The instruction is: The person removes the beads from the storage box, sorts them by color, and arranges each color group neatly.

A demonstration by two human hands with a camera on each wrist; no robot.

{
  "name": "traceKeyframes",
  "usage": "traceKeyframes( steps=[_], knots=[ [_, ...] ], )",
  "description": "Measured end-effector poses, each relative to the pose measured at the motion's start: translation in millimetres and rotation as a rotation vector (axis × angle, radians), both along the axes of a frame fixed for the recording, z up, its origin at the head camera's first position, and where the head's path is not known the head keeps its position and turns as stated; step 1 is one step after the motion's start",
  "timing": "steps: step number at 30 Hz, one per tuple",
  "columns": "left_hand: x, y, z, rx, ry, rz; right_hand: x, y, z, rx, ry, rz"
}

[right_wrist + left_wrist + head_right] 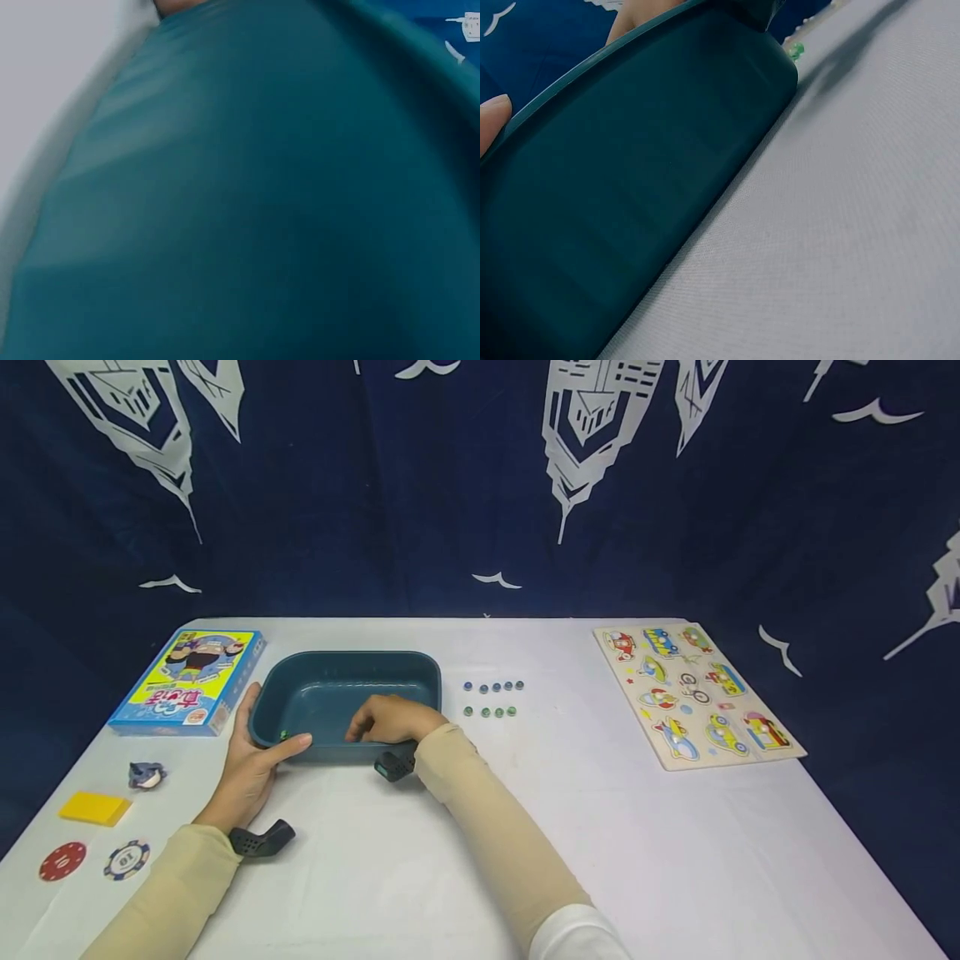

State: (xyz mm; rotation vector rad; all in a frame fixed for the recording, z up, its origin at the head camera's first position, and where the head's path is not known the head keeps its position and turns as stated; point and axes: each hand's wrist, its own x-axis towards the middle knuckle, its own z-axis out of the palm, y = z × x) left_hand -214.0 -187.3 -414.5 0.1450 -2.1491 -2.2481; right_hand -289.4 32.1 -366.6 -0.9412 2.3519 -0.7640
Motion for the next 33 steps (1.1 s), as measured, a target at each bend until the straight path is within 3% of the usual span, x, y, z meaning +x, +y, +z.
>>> traceKeyframes(
  steps=[9,16,25,29,33],
  knots=[
    [-0.4,-1,-1.3,-0.018,0.004,0.005,-3.9,-5,-1.1,0.021,-0.063,0.002],
    [-1.2,-1,-2.1,-0.027,0.009,-0.001,-4.9,2,5.0,0.141,0.095,-0.019],
    [-1.1,0,-2.1,-0.026,0.018,0.000,-1.2,8,11.4,0.212,0.114,-0.064],
    [-1.4,-1,-3.2,-0.027,0.027,-0.006,-2.4,11,10.8,0.150,0.139,-0.034],
    [-2.1,-2,-3.2,-0.025,0.033,-0.001,-4.4,17,9.4,-0.031,0.162,0.011]
  ],
)
